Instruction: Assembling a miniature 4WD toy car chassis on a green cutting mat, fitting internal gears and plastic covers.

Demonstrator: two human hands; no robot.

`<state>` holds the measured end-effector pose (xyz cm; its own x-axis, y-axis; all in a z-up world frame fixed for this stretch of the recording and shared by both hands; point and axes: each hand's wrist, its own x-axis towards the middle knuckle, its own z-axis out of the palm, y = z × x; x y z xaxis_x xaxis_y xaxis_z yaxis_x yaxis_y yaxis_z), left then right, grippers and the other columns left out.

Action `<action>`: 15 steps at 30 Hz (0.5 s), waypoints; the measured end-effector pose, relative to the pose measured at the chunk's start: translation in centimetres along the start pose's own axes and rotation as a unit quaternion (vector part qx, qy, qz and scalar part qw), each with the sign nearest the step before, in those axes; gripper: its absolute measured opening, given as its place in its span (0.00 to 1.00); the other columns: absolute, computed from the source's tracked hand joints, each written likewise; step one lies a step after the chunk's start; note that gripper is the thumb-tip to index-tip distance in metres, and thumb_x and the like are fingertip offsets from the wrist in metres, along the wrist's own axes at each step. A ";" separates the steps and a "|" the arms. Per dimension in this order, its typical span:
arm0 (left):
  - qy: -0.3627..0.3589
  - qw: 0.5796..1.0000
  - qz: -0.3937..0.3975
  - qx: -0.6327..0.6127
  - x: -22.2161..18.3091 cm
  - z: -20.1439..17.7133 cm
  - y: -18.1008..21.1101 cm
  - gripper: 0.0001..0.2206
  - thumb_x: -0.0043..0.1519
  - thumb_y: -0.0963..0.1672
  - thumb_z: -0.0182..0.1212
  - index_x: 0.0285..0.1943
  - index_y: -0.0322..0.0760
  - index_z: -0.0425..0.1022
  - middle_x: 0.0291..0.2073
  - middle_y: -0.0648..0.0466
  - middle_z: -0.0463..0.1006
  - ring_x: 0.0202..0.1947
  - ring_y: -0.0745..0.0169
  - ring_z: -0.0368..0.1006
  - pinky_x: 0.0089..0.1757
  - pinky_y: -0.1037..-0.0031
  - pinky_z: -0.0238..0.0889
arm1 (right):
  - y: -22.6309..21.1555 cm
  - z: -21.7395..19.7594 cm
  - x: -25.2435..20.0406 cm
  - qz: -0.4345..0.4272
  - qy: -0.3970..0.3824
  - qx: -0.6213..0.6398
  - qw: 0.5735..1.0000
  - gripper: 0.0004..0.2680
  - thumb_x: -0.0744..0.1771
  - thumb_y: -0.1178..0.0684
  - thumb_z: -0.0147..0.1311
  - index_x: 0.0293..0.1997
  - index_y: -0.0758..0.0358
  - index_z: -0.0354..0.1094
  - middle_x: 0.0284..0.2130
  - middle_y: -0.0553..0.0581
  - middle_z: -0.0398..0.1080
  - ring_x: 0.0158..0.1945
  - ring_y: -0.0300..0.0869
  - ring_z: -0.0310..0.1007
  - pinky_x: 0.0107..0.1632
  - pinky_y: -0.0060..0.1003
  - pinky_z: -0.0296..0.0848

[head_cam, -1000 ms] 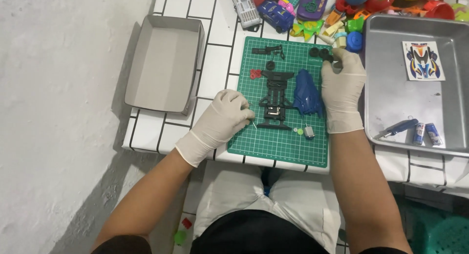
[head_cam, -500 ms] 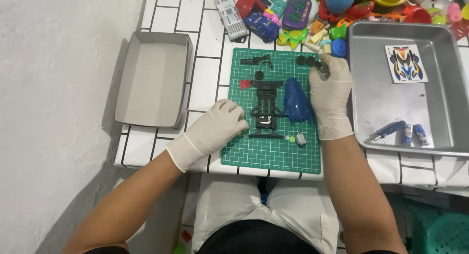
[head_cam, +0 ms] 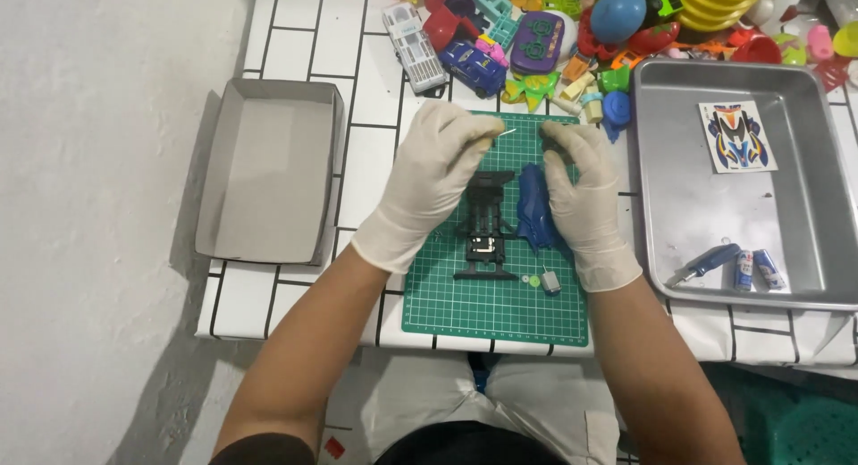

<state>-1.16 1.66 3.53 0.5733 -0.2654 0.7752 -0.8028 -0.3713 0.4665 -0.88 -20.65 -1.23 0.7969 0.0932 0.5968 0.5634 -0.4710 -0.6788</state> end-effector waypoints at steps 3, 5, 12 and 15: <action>0.046 0.998 -0.017 -0.048 1.0 1.8 -0.1 0.05 0.70 0.42 0.51 0.48 0.42 0.73 0.32 0.59 0.63 0.40 0.59 0.65 0.49 0.70 0.62 | -1.4 -0.1 0.2 -0.036 -0.019 0.027 0.999 0.12 0.70 0.67 0.51 0.61 0.69 0.69 0.46 0.64 0.69 0.49 0.51 0.74 0.50 0.42 0.74; 0.041 0.996 -0.031 -0.066 -0.3 2.8 -1.3 0.05 0.69 0.41 0.51 0.47 0.42 0.74 0.32 0.60 0.63 0.40 0.61 0.65 0.49 0.71 0.62 | -1.1 0.3 -0.2 -0.023 -0.017 0.058 0.998 0.13 0.69 0.66 0.54 0.62 0.70 0.66 0.46 0.63 0.69 0.50 0.50 0.74 0.51 0.43 0.74; 0.020 0.992 -0.067 -0.101 -1.8 4.6 -1.8 0.07 0.67 0.39 0.50 0.44 0.44 0.74 0.31 0.60 0.61 0.39 0.62 0.66 0.46 0.74 0.66 | -1.9 0.8 -0.3 -0.013 -0.013 0.104 0.994 0.10 0.67 0.63 0.61 0.52 0.71 0.69 0.44 0.64 0.73 0.46 0.51 0.77 0.49 0.44 0.76; 0.034 0.993 -0.056 -0.103 -1.7 4.2 -1.9 0.08 0.66 0.37 0.49 0.43 0.42 0.74 0.31 0.60 0.60 0.37 0.61 0.66 0.44 0.73 0.68 | -2.2 0.6 0.0 -0.035 -0.011 0.117 0.992 0.09 0.67 0.64 0.59 0.52 0.73 0.70 0.45 0.66 0.72 0.47 0.51 0.77 0.49 0.43 0.77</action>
<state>0.13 -0.92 -0.45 0.6538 -0.1702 0.7372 -0.7554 -0.2028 0.6231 -2.01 -19.04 -0.02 0.7566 0.1384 0.6390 0.6513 -0.2459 -0.7179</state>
